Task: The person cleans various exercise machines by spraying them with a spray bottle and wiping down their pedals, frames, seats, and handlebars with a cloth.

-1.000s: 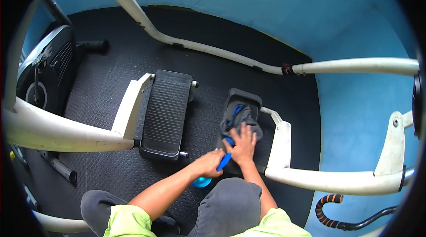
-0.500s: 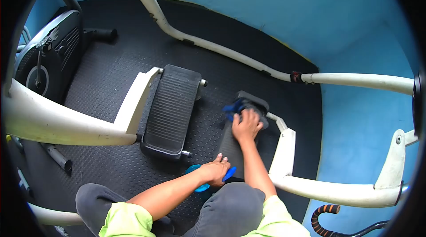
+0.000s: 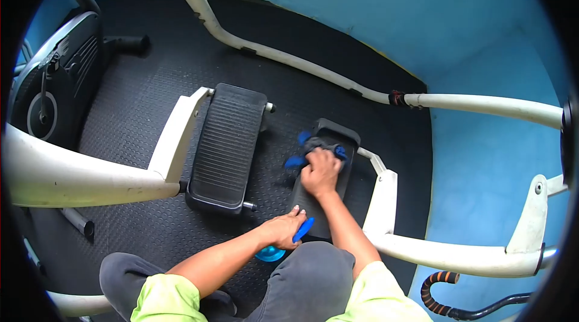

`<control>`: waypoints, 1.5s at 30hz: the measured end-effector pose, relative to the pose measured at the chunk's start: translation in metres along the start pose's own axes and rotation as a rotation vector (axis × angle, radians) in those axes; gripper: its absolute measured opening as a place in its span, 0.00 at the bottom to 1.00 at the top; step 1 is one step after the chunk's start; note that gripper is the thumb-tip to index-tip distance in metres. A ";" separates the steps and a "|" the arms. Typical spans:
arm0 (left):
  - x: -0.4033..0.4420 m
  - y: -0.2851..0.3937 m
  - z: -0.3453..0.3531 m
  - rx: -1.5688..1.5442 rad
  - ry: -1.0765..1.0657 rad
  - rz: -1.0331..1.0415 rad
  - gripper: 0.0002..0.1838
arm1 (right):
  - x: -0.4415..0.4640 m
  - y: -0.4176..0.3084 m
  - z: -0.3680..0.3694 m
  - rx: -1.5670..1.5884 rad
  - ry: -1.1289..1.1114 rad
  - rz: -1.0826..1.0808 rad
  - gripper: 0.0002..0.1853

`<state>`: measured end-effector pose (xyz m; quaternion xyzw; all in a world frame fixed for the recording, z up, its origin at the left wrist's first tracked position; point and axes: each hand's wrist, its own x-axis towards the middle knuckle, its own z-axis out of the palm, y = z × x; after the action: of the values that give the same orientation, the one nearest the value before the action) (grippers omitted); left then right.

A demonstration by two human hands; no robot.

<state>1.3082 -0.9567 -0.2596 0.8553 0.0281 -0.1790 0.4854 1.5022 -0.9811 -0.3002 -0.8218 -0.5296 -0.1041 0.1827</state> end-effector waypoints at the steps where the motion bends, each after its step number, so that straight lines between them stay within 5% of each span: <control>1: 0.004 0.000 0.000 -0.003 -0.027 -0.027 0.50 | -0.004 -0.006 -0.006 -0.007 -0.094 -0.083 0.15; 3: 0.004 0.005 -0.002 0.031 -0.026 -0.023 0.49 | 0.006 -0.018 -0.020 0.015 -0.287 -0.080 0.17; 6: 0.000 0.002 0.004 0.089 0.042 0.018 0.45 | 0.020 -0.030 -0.015 -0.107 -0.102 0.073 0.18; 8: -0.006 -0.005 0.006 0.118 0.119 0.055 0.41 | 0.009 -0.035 -0.024 -0.168 -0.268 0.052 0.15; 12: -0.018 -0.020 -0.017 -0.176 0.214 0.332 0.36 | -0.058 -0.022 -0.040 0.284 -0.387 -0.105 0.08; 16: -0.013 0.000 -0.024 -0.178 0.043 0.300 0.34 | -0.093 -0.009 -0.058 0.457 -0.417 -0.056 0.11; 22: -0.014 -0.001 -0.039 -0.218 0.188 0.240 0.35 | -0.050 -0.004 -0.040 -0.050 -0.212 0.299 0.26; 27: -0.021 -0.014 -0.062 -0.286 0.216 0.240 0.37 | -0.160 -0.017 -0.047 0.018 -0.592 -0.058 0.23; 28: -0.020 -0.014 -0.067 -0.339 0.179 0.207 0.36 | -0.181 -0.014 -0.061 0.043 -0.527 -0.189 0.24; 30: -0.014 -0.015 -0.071 -0.314 0.099 0.136 0.36 | -0.143 -0.013 -0.086 0.002 -0.726 -0.061 0.22; 34: -0.004 -0.013 -0.056 -0.236 0.013 0.180 0.35 | -0.064 -0.001 -0.049 -0.057 -0.214 0.433 0.24; 43: -0.011 -0.020 -0.035 -0.216 -0.096 0.076 0.36 | -0.180 -0.032 -0.087 0.049 -0.669 0.257 0.26; 45: -0.013 -0.014 -0.032 -0.119 -0.117 0.091 0.37 | -0.129 -0.022 -0.083 0.060 -0.438 0.341 0.25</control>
<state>1.3014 -0.9209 -0.2519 0.8134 -0.0285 -0.2046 0.5438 1.4297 -1.1145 -0.2674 -0.8963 -0.4132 0.1240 0.1032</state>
